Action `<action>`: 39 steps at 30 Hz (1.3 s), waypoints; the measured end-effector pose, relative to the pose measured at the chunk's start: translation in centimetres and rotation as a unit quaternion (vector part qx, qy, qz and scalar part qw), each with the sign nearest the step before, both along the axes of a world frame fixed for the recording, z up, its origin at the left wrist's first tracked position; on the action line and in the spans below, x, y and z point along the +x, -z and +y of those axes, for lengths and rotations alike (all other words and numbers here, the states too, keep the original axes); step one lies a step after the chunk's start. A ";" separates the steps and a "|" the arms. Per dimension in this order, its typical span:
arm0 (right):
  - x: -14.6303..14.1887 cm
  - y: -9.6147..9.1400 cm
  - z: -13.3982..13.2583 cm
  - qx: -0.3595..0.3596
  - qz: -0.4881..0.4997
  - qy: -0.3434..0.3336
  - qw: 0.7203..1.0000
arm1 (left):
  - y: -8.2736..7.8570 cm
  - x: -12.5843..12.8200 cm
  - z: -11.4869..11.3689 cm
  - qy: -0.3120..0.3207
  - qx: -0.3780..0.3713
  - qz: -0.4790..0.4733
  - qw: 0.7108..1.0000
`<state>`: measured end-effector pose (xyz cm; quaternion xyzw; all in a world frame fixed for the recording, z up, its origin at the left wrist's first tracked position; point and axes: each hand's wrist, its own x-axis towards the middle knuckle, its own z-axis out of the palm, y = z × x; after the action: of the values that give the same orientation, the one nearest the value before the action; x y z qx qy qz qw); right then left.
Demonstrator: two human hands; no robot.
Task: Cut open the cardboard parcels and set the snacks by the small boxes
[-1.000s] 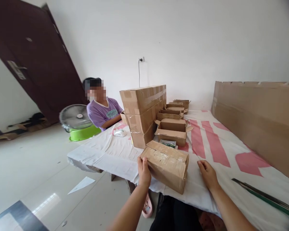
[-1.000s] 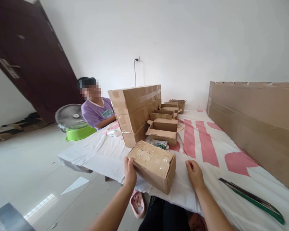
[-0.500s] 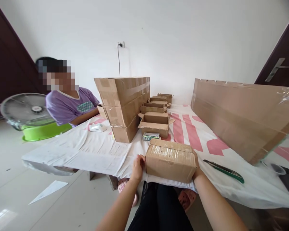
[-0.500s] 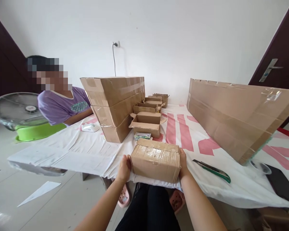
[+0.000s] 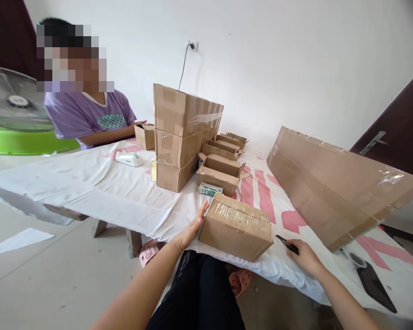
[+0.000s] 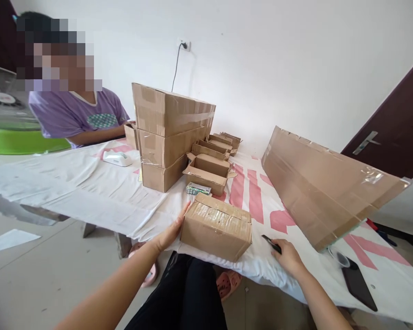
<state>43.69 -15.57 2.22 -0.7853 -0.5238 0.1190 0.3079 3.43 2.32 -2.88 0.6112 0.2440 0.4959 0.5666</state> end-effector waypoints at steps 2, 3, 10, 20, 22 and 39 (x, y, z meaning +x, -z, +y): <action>0.4 0.6 -1.0 -0.007 -0.059 0.005 0.998 | 0.3 0.0 0.2 0.045 0.019 -0.013 0.999; 0.4 0.8 -1.1 -0.009 -0.083 0.007 0.996 | 0.5 0.0 0.3 0.058 0.026 -0.017 0.998; 0.2 0.8 0.7 -0.032 -0.169 0.010 0.985 | 0.9 -0.2 0.9 0.088 0.066 0.023 0.994; -5.8 -9.3 6.1 0.080 -0.219 -0.011 0.972 | -0.4 -0.7 0.2 0.083 0.073 0.066 0.992; -9.6 -11.9 6.7 0.119 -0.244 -0.137 0.953 | -0.5 -0.7 0.2 0.079 0.081 0.082 0.990; -25.2 -17.4 11.5 -0.149 -0.515 -0.345 0.770 | -0.8 0.0 0.1 0.136 0.056 0.040 0.988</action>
<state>18.47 -4.04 19.60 -0.5317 -0.8151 -0.1285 -0.1908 3.39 2.44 -2.04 0.6884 0.1530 0.4028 0.5835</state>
